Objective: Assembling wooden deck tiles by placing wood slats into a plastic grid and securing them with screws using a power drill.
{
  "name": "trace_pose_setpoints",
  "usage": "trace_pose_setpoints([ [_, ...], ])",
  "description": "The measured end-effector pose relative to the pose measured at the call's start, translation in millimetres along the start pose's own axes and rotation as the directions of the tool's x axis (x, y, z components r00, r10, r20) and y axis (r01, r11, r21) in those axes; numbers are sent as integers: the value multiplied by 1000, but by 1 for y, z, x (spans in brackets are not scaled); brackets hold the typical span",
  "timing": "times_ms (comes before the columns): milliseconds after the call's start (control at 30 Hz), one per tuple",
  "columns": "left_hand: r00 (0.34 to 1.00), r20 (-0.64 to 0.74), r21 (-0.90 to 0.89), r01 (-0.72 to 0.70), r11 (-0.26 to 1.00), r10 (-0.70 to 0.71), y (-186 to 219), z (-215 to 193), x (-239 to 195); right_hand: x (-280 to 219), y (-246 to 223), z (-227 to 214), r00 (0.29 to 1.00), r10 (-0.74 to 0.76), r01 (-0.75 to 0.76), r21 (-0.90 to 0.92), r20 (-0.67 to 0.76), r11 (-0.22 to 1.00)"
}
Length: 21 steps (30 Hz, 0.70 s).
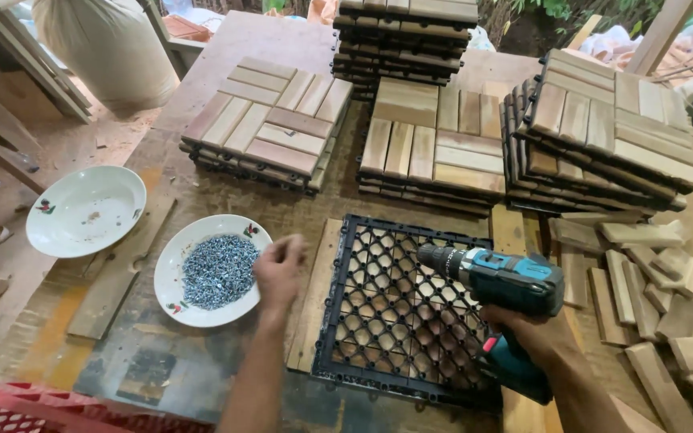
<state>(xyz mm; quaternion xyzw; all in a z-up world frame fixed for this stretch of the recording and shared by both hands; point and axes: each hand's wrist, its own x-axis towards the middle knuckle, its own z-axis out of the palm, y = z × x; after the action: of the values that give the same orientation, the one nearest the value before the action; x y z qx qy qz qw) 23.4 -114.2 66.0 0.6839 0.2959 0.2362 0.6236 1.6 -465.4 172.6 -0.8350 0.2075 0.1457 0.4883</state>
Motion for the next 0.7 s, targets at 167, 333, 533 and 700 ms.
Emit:
trace_pose_setpoints([
  [167,663,649,-478,737,478,-374,-8,86,-52,-18,-7,9,994,-105,106,124,-15,987],
  [333,592,674,-456,804,381,-442,-14,123,-64,-9,4,5,968,-253,251,102,6,963],
  [533,592,731,-444,790,423,-340,-30,135,-71,-1,7,-4,877,-478,476,43,43,878],
  [700,551,743,-368,811,456,-381,-22,124,-70,12,12,-22,732,-673,678,-15,104,735],
])
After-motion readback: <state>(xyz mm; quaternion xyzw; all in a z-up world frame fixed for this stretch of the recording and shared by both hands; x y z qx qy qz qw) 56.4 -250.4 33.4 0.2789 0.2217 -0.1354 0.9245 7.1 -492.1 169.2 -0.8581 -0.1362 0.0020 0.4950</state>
